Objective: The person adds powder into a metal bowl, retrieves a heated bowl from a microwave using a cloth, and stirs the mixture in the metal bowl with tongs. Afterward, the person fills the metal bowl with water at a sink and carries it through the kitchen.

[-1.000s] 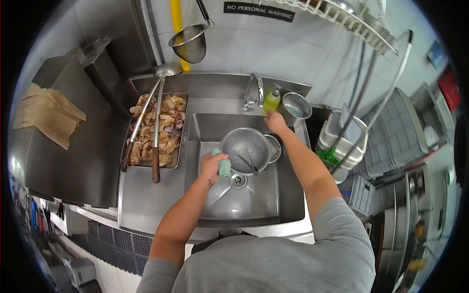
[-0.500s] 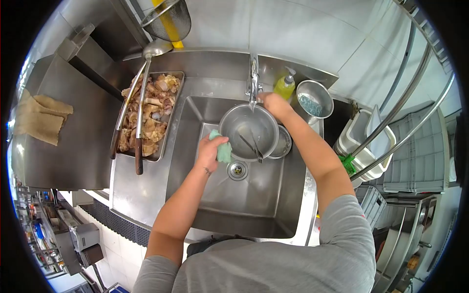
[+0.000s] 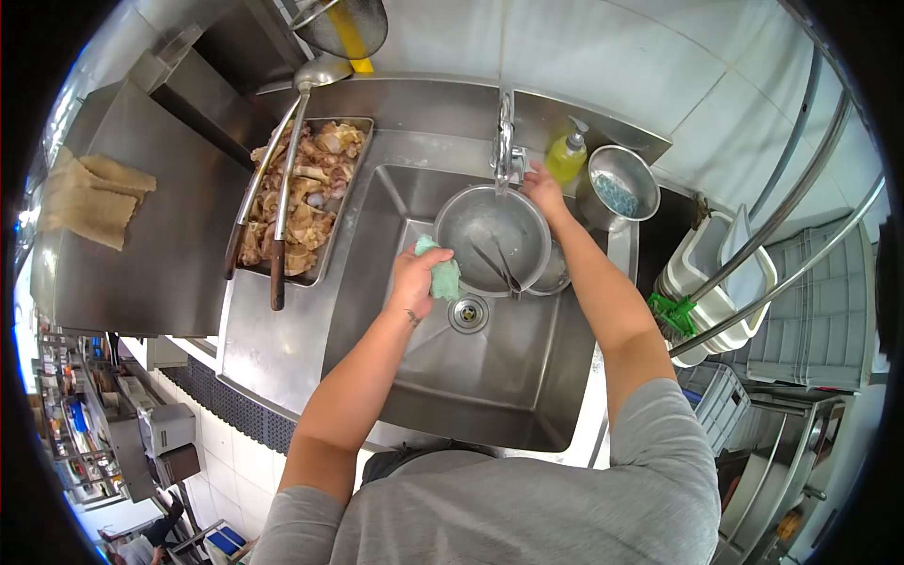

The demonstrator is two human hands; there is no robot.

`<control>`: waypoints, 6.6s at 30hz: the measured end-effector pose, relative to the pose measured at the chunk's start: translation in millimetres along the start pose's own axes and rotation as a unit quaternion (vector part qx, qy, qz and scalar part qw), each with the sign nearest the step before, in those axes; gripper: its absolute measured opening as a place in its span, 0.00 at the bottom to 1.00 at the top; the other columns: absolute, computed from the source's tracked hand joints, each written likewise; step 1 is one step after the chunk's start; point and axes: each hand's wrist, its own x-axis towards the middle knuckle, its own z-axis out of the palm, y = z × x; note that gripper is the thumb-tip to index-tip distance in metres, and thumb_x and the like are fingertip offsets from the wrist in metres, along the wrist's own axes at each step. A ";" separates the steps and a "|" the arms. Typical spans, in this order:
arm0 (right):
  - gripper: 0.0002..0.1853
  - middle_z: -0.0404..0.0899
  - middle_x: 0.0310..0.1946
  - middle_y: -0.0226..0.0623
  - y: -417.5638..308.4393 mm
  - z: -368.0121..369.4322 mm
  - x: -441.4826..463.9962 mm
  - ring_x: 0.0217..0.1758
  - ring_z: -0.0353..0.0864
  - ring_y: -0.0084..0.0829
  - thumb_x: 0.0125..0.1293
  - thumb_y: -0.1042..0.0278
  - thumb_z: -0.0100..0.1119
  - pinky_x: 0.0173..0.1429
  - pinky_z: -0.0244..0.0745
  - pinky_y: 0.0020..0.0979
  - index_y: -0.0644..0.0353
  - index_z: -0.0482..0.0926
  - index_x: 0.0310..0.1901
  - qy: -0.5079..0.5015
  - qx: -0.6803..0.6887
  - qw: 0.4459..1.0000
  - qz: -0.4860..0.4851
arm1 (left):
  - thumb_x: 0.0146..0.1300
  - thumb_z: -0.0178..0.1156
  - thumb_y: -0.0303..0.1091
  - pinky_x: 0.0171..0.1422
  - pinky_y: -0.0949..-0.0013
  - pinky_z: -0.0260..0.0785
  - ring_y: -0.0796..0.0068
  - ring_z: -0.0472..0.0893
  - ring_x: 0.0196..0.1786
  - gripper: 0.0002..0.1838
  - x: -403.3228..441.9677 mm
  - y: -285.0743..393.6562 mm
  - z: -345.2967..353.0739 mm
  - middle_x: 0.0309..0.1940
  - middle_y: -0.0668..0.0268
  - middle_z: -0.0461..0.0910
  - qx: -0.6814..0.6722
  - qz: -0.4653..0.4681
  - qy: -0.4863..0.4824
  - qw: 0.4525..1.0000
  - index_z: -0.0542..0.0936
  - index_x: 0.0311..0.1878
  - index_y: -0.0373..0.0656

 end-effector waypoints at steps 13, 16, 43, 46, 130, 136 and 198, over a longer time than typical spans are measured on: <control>0.32 0.74 0.33 0.44 -9.6 -6.2 18.2 0.33 0.75 0.34 0.51 0.82 0.50 0.37 0.73 0.29 0.66 0.58 0.61 -0.036 0.393 0.892 0.221 | 0.47 0.64 0.22 0.32 0.69 0.72 0.73 0.78 0.27 0.14 5.2 -8.8 0.5 0.27 0.66 0.76 -0.029 0.050 -0.016 0.998 0.72 0.37 0.41; 0.30 0.71 0.38 0.47 2.1 -6.8 48.7 0.35 0.76 0.39 0.52 0.82 0.48 0.41 0.75 0.35 0.69 0.58 0.60 -0.039 0.455 0.861 0.224 | 0.47 0.64 0.22 0.32 0.70 0.72 0.73 0.78 0.27 0.13 3.7 -10.0 -0.7 0.26 0.66 0.76 -0.030 0.032 -0.017 0.999 0.72 0.37 0.41; 0.06 0.79 0.28 0.47 -228.3 186.0 -314.5 0.33 0.80 0.43 0.50 0.73 0.53 0.38 0.75 0.39 0.65 0.77 0.29 -0.263 -0.340 0.816 -0.386 | 0.49 0.61 0.23 0.32 0.67 0.72 0.71 0.77 0.27 0.13 -165.8 8.2 -286.7 0.26 0.65 0.75 -0.121 0.076 0.139 0.980 0.72 0.38 0.40; 0.06 0.79 0.28 0.46 -240.0 220.4 -322.1 0.33 0.80 0.43 0.50 0.72 0.53 0.39 0.76 0.40 0.64 0.77 0.26 -0.240 -0.370 0.845 -0.302 | 0.49 0.61 0.23 0.33 0.67 0.72 0.71 0.77 0.28 0.13 -170.8 10.2 -325.5 0.27 0.65 0.75 -0.125 0.063 0.157 0.978 0.72 0.39 0.40; 0.10 0.80 0.34 0.48 -314.7 274.2 -325.8 0.39 0.79 0.48 0.54 0.67 0.53 0.45 0.74 0.43 0.61 0.81 0.32 -0.148 -0.427 0.882 -0.137 | 0.54 0.64 0.32 0.48 0.67 0.70 0.69 0.78 0.42 0.28 -138.5 54.1 -409.3 0.41 0.56 0.77 0.051 0.023 -0.005 0.998 0.67 0.54 0.27; 0.12 0.80 0.34 0.50 -309.4 286.3 -361.5 0.41 0.79 0.48 0.58 0.61 0.54 0.47 0.72 0.44 0.61 0.81 0.33 -0.211 -0.425 0.880 -0.035 | 0.56 0.64 0.35 0.49 0.67 0.69 0.69 0.77 0.44 0.30 -146.6 57.0 -405.3 0.43 0.55 0.76 0.052 0.015 -0.001 0.999 0.66 0.56 0.27; 0.12 0.80 0.38 0.50 -337.8 315.4 -329.7 0.42 0.80 0.48 0.54 0.68 0.50 0.45 0.74 0.43 0.63 0.82 0.33 -0.219 -0.510 0.829 -0.069 | 0.56 0.62 0.31 0.47 0.67 0.70 0.69 0.78 0.42 0.30 -144.0 51.3 -396.4 0.41 0.57 0.77 0.051 0.034 0.029 0.998 0.63 0.60 0.29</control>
